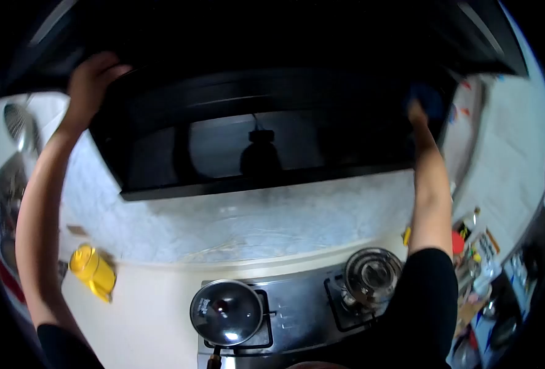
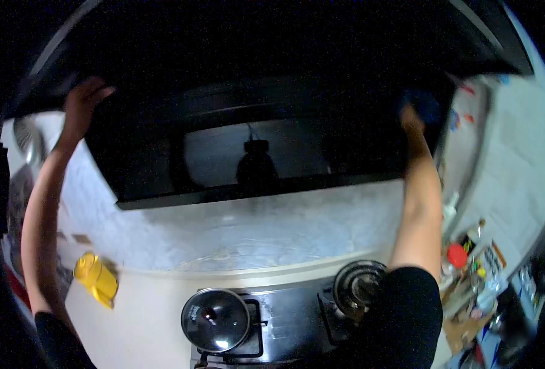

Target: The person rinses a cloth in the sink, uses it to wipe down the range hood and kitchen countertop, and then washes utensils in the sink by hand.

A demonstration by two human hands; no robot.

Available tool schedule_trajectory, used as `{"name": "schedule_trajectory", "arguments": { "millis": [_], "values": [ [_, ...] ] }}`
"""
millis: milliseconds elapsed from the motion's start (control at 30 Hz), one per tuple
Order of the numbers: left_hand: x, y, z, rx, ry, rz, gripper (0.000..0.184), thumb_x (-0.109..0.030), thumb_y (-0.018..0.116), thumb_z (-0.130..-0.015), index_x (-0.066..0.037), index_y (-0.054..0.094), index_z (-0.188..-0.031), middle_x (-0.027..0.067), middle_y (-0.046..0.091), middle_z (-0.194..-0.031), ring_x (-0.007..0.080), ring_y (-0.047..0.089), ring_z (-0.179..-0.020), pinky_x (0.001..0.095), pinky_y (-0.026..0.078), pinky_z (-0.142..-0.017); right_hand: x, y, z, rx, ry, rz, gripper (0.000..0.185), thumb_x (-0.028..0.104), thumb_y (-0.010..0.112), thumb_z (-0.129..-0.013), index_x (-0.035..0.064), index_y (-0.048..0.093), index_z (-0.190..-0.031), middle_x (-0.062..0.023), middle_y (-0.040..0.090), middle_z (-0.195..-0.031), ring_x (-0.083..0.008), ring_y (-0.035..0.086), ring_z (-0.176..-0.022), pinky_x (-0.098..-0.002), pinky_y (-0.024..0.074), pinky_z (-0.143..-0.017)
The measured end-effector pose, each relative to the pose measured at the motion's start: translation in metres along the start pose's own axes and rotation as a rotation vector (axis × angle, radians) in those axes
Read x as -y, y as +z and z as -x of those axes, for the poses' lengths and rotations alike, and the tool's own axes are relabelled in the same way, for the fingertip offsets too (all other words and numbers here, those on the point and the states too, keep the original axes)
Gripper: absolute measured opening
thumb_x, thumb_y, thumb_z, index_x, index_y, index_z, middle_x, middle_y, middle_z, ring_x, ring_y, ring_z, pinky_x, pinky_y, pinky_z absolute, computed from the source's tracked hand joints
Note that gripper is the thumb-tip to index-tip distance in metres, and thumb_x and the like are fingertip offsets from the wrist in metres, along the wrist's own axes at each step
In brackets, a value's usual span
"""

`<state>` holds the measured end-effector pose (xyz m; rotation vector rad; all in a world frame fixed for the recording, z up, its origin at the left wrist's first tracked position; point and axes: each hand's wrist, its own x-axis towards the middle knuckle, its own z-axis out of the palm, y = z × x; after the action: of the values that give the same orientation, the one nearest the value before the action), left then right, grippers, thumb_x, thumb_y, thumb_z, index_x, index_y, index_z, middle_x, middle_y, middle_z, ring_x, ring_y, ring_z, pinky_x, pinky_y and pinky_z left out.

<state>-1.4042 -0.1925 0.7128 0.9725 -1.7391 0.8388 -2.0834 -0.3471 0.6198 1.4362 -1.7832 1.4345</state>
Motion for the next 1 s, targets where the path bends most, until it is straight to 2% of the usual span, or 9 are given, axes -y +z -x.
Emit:
{"name": "schedule_trajectory", "arguments": {
  "millis": [200,267,400,533,633,733,767,867,1000],
  "values": [
    [-0.002,0.000,0.000,0.012,0.054,-0.025,0.023,-0.025,0.066,-0.076,-0.003,0.059,-0.082,0.0109,0.060,-0.075,0.0198,0.057,-0.066,0.0305,0.043,-0.062,0.101,0.076,0.028,0.144,-0.202,0.358,0.042,0.030,0.040,-0.090,0.0074,0.043,-0.126,-0.0130,0.050,-0.121,-0.0290,0.050,-0.108,-0.0390,0.0391,-0.092],
    [-0.004,-0.001,-0.002,-0.009,0.054,-0.029,0.022,-0.025,0.066,-0.075,-0.004,0.059,-0.080,0.0111,0.059,-0.071,0.0210,0.056,-0.063,0.0312,0.043,-0.060,0.284,0.037,0.098,0.270,-0.279,0.329,0.052,0.049,0.030,-0.090,0.0086,0.063,-0.096,-0.0128,0.059,-0.103,-0.0263,0.059,-0.087,-0.0416,0.0468,-0.075],
    [0.007,0.006,-0.001,-0.108,0.159,-0.023,0.023,-0.025,0.067,-0.073,-0.004,0.060,-0.080,0.0138,0.059,-0.070,0.0252,0.058,-0.064,0.0328,0.043,-0.060,0.482,0.076,0.165,0.229,-0.476,-0.068,0.042,0.041,0.047,-0.086,0.0088,0.055,-0.111,-0.0110,0.055,-0.110,-0.0240,0.052,-0.100,-0.0383,0.0423,-0.083],
    [0.003,0.001,0.006,-0.119,0.176,-0.075,0.023,-0.026,0.066,-0.073,-0.004,0.060,-0.080,0.0146,0.060,-0.073,0.0280,0.059,-0.068,0.0327,0.044,-0.061,0.624,0.168,0.210,-0.324,-0.717,-0.338,0.044,0.033,0.049,-0.083,0.0109,0.046,-0.121,-0.0106,0.044,-0.125,-0.0247,0.044,-0.113,-0.0374,0.0375,-0.091],
    [0.007,-0.001,0.004,-0.083,0.289,-0.097,0.024,-0.027,0.066,-0.073,-0.004,0.060,-0.080,0.0146,0.060,-0.075,0.0286,0.060,-0.070,0.0326,0.044,-0.061,0.622,0.158,0.224,-0.018,-0.861,-0.361,0.039,0.025,0.049,-0.081,0.0105,0.050,-0.118,-0.0139,0.047,-0.122,-0.0261,0.046,-0.112,-0.0373,0.0389,-0.091],
    [0.007,0.000,-0.003,-0.002,0.121,-0.048,0.025,-0.028,0.063,-0.076,-0.004,0.060,-0.084,0.0125,0.061,-0.077,0.0237,0.059,-0.071,0.0312,0.043,-0.066,0.590,0.132,0.223,0.362,-1.065,-0.130,0.025,0.022,0.044,-0.082,0.0086,0.065,-0.084,-0.0130,0.063,-0.091,-0.0275,0.059,-0.089,-0.0409,0.0453,-0.075],
    [0.001,-0.003,-0.006,0.069,0.061,-0.070,0.026,-0.028,0.064,-0.077,-0.003,0.060,-0.086,0.0131,0.060,-0.080,0.0225,0.058,-0.073,0.0313,0.042,-0.067,0.574,0.163,0.229,0.106,-1.266,-0.139,0.027,0.026,0.045,-0.083,0.0096,0.066,-0.078,-0.0095,0.063,-0.090,-0.0243,0.057,-0.089,-0.0405,0.0429,-0.076],
    [0.005,-0.003,-0.007,0.092,0.091,-0.025,0.024,-0.023,0.063,-0.078,-0.001,0.060,-0.088,0.0123,0.057,-0.081,0.0221,0.056,-0.076,0.0302,0.041,-0.069,0.537,0.153,0.223,0.345,-1.474,-0.034,0.031,0.029,0.041,-0.087,0.0113,0.062,-0.100,-0.0075,0.058,-0.109,-0.0203,0.047,-0.110,-0.0362,0.0232,-0.101],
    [-0.001,-0.003,-0.003,0.038,0.031,0.041,0.018,-0.017,0.063,-0.079,-0.001,0.059,-0.084,0.0076,0.057,-0.074,0.0119,0.053,-0.070,0.0248,0.041,-0.067,0.440,0.135,0.179,0.085,-1.553,-0.109,0.040,0.029,0.040,-0.088,0.0108,0.047,-0.122,-0.0063,0.045,-0.128,-0.0172,0.038,-0.121,-0.0364,0.0143,-0.107]
  ]
}}
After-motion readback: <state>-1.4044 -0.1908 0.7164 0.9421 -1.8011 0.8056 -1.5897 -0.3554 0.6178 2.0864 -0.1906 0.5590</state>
